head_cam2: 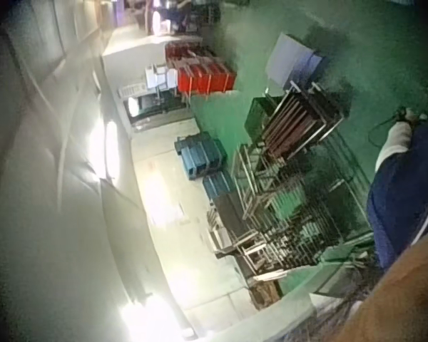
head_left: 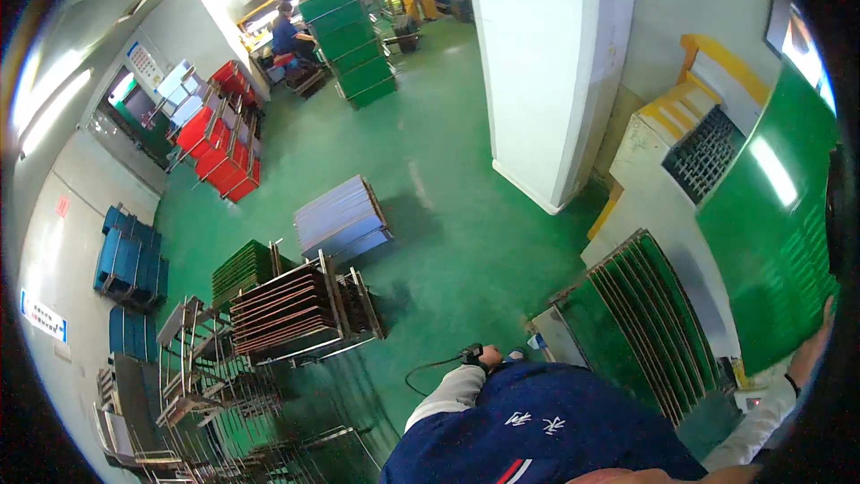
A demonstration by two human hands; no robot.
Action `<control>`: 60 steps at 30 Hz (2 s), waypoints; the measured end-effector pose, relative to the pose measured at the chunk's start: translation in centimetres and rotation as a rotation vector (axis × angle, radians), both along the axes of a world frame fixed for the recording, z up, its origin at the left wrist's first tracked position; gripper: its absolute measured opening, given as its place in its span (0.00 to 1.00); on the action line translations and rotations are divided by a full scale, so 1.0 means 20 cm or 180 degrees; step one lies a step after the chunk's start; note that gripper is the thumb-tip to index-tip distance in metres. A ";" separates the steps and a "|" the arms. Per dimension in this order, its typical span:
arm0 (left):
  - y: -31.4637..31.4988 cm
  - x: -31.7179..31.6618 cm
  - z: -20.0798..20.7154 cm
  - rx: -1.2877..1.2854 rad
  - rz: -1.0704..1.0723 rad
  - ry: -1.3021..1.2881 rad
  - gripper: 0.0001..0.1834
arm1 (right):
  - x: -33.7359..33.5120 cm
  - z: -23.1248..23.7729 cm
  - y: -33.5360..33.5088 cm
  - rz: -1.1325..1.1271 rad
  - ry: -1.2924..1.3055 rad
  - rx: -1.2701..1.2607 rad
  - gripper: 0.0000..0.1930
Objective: Picking up metal or circuit board sheets from a machine output and loading them into a vertical storage rack.
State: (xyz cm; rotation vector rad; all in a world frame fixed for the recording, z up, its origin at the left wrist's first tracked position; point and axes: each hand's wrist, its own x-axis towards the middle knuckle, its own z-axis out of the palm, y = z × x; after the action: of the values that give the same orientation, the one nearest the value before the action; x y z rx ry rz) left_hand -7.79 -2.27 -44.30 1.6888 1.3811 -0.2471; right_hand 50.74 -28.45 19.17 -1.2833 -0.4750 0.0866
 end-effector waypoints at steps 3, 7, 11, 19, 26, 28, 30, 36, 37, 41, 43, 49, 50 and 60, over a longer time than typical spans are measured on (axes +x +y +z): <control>0.02 0.03 0.14 -0.0175 0.0095 -0.0311 0.17 | 0.49 -0.28 -0.32 0.0878 0.1181 0.0291 0.19; 0.06 0.00 0.22 -0.0111 0.0053 0.0085 0.18 | 0.20 -0.48 0.06 0.0301 0.1029 0.0380 0.18; 0.07 -0.09 0.07 0.0399 -0.0630 -0.0442 0.20 | 0.26 -0.85 0.22 -0.0417 -0.1501 -0.1145 0.14; 0.05 0.05 0.44 -0.0327 0.0433 -0.0201 0.17 | 0.27 -1.00 0.45 0.0310 0.2160 0.1157 0.08; 0.01 0.06 0.43 -0.0008 0.0444 -0.0172 0.21 | 0.45 -1.23 0.63 0.0369 0.2388 0.1330 0.04; 0.01 0.07 0.42 0.0048 0.0467 -0.0194 0.23 | 0.39 -1.20 0.69 0.0175 0.2866 0.1430 0.04; 0.03 0.09 0.40 -0.0154 0.0485 0.0078 0.24 | 0.36 -1.17 0.69 0.0271 0.2957 0.1263 0.05; 0.03 -0.04 0.14 0.0413 -0.0104 0.0142 0.25 | 0.32 -1.23 0.74 0.1116 0.3299 0.0207 0.14; 0.04 -0.05 0.11 0.0427 -0.0125 0.0165 0.25 | 0.30 -1.22 0.75 0.1251 0.3412 0.0045 0.16; 0.03 0.02 0.19 -0.0121 0.0444 0.0097 0.25 | 0.31 -1.28 0.72 0.1270 0.3301 0.0236 0.17; 0.06 0.05 0.24 0.0051 0.0172 0.0423 0.25 | 0.31 -1.26 0.71 0.1216 0.3282 0.0230 0.17; 0.09 -0.02 0.17 0.0246 -0.0475 -0.0057 0.22 | 0.27 -1.20 0.72 0.1116 0.3111 0.0176 0.17; 0.08 -0.13 0.08 0.0327 -0.0508 -0.0156 0.23 | 0.24 -1.18 0.80 0.1254 0.3133 0.0150 0.17; 0.02 0.08 0.37 -0.0044 0.0480 0.0054 0.22 | 0.11 -1.11 0.69 0.1741 0.1772 -0.1360 0.19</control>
State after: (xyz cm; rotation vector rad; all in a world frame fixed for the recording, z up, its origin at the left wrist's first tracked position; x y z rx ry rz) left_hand -6.28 -1.80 -36.85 1.5657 1.5079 -0.1852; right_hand 53.01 -14.72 -2.97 -1.4366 -0.3167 1.0230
